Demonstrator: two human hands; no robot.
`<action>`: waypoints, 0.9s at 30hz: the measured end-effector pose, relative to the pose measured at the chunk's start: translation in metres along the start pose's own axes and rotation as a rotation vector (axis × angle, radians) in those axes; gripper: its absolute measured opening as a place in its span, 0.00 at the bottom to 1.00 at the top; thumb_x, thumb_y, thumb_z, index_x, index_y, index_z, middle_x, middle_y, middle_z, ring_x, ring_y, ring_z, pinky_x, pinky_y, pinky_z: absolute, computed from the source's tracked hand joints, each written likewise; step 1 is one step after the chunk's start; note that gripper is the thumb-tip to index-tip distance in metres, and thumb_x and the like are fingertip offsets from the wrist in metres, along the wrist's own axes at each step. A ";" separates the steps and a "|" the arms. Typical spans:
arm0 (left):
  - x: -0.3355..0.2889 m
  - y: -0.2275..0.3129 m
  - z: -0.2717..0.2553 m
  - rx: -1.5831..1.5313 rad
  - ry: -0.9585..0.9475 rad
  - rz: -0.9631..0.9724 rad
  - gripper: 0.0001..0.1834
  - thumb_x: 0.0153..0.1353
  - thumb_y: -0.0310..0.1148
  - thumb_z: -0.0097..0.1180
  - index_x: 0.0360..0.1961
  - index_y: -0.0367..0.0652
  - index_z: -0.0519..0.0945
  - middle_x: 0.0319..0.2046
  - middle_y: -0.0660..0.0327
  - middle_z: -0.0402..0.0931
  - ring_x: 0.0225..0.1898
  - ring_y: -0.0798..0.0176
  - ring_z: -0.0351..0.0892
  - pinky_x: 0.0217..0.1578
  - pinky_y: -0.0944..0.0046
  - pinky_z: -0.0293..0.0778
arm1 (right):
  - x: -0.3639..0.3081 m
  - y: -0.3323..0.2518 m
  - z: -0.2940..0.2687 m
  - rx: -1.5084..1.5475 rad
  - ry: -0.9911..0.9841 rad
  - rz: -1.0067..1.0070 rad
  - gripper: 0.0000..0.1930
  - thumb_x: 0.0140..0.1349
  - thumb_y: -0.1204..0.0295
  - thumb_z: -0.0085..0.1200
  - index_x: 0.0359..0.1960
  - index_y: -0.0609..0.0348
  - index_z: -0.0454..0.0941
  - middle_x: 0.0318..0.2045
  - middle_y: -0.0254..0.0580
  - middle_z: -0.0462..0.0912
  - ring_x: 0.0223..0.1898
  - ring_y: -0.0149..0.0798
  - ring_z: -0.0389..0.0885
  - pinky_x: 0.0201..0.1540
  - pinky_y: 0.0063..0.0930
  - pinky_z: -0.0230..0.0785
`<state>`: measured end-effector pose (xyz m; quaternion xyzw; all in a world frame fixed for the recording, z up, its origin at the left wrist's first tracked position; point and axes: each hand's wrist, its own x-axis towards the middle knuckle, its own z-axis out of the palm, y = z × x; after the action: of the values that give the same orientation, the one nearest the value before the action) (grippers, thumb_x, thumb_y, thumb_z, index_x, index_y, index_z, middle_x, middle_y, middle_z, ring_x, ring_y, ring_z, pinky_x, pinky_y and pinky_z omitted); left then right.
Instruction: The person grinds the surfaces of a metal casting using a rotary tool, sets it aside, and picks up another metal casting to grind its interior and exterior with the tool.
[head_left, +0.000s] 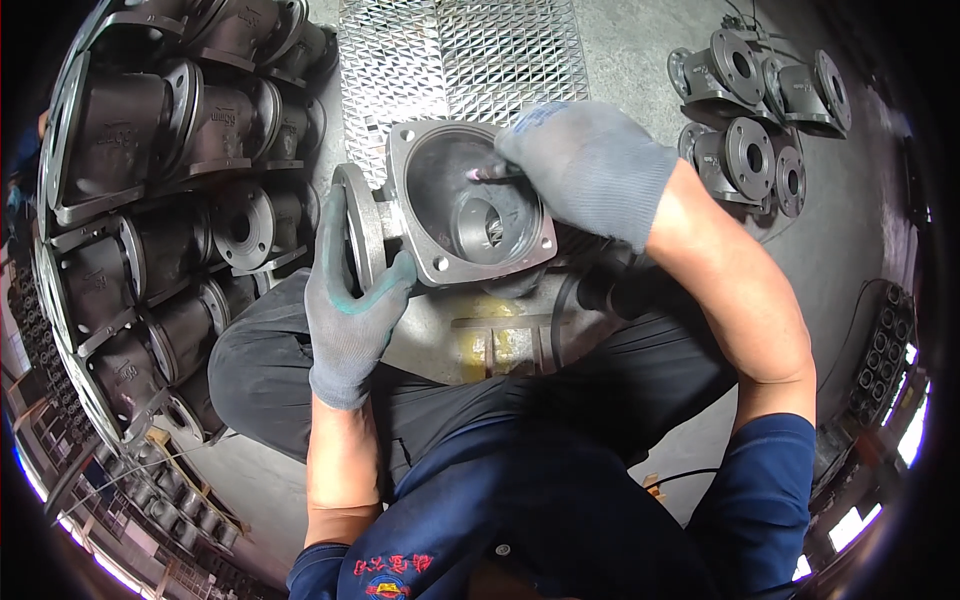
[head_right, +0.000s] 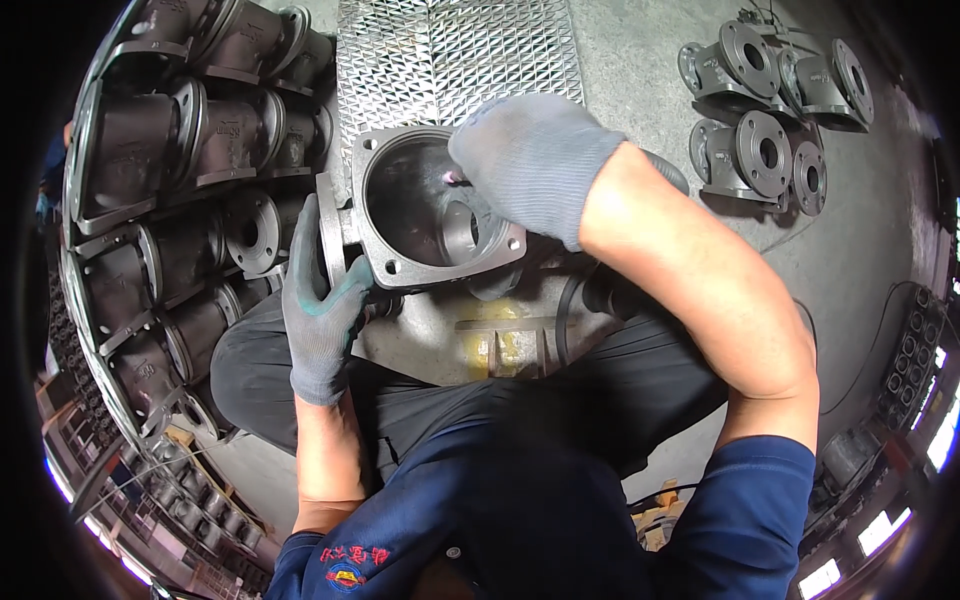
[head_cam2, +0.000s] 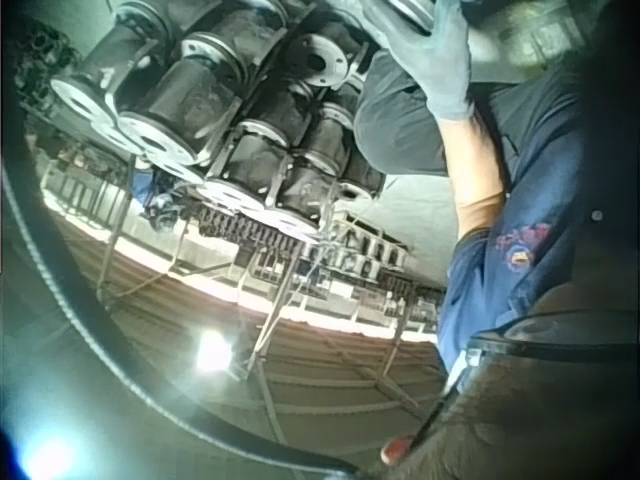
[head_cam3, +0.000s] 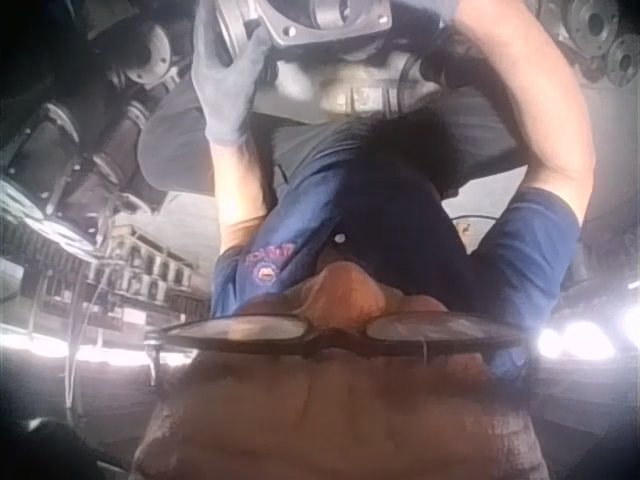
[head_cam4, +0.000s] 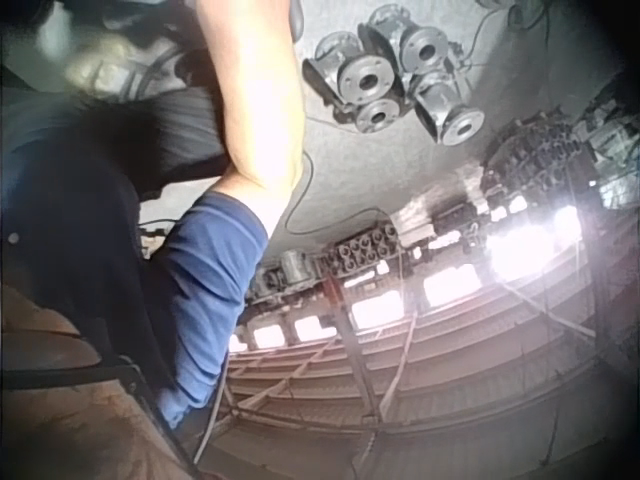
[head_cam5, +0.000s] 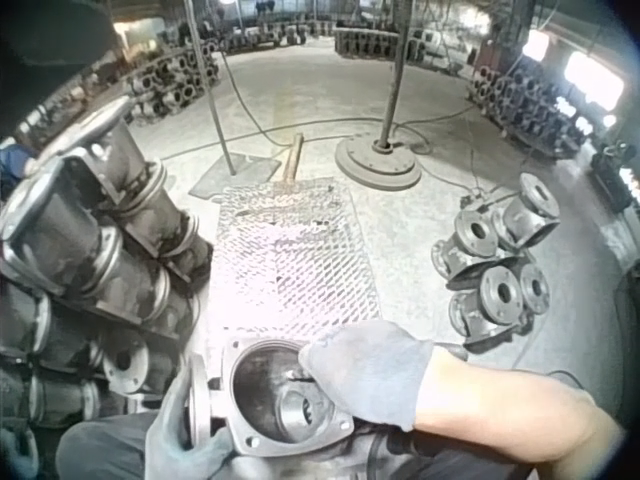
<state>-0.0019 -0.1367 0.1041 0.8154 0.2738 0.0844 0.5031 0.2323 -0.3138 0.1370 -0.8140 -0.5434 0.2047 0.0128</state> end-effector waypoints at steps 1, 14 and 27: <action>-0.001 -0.004 0.000 0.103 0.003 0.084 0.49 0.61 0.27 0.76 0.80 0.24 0.64 0.77 0.35 0.69 0.79 0.46 0.70 0.78 0.53 0.66 | -0.003 0.002 -0.002 -0.002 -0.002 -0.005 0.09 0.67 0.73 0.61 0.41 0.63 0.91 0.38 0.56 0.92 0.44 0.55 0.94 0.48 0.47 0.88; -0.001 0.002 0.003 0.164 0.006 0.121 0.49 0.61 0.26 0.75 0.80 0.24 0.64 0.78 0.37 0.70 0.77 0.45 0.74 0.76 0.53 0.70 | 0.012 0.008 0.002 0.138 -0.123 0.084 0.10 0.67 0.73 0.65 0.48 0.59 0.88 0.43 0.53 0.92 0.49 0.55 0.93 0.52 0.47 0.86; 0.000 -0.002 0.005 0.146 0.008 0.130 0.48 0.62 0.27 0.76 0.80 0.24 0.64 0.77 0.36 0.69 0.76 0.45 0.74 0.74 0.53 0.72 | -0.022 0.017 -0.005 0.115 0.147 0.096 0.09 0.67 0.75 0.61 0.48 0.58 0.84 0.39 0.56 0.88 0.43 0.61 0.90 0.47 0.53 0.83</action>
<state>-0.0009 -0.1400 0.1004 0.8655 0.2277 0.1001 0.4348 0.2420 -0.3397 0.1445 -0.8499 -0.4889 0.1754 0.0894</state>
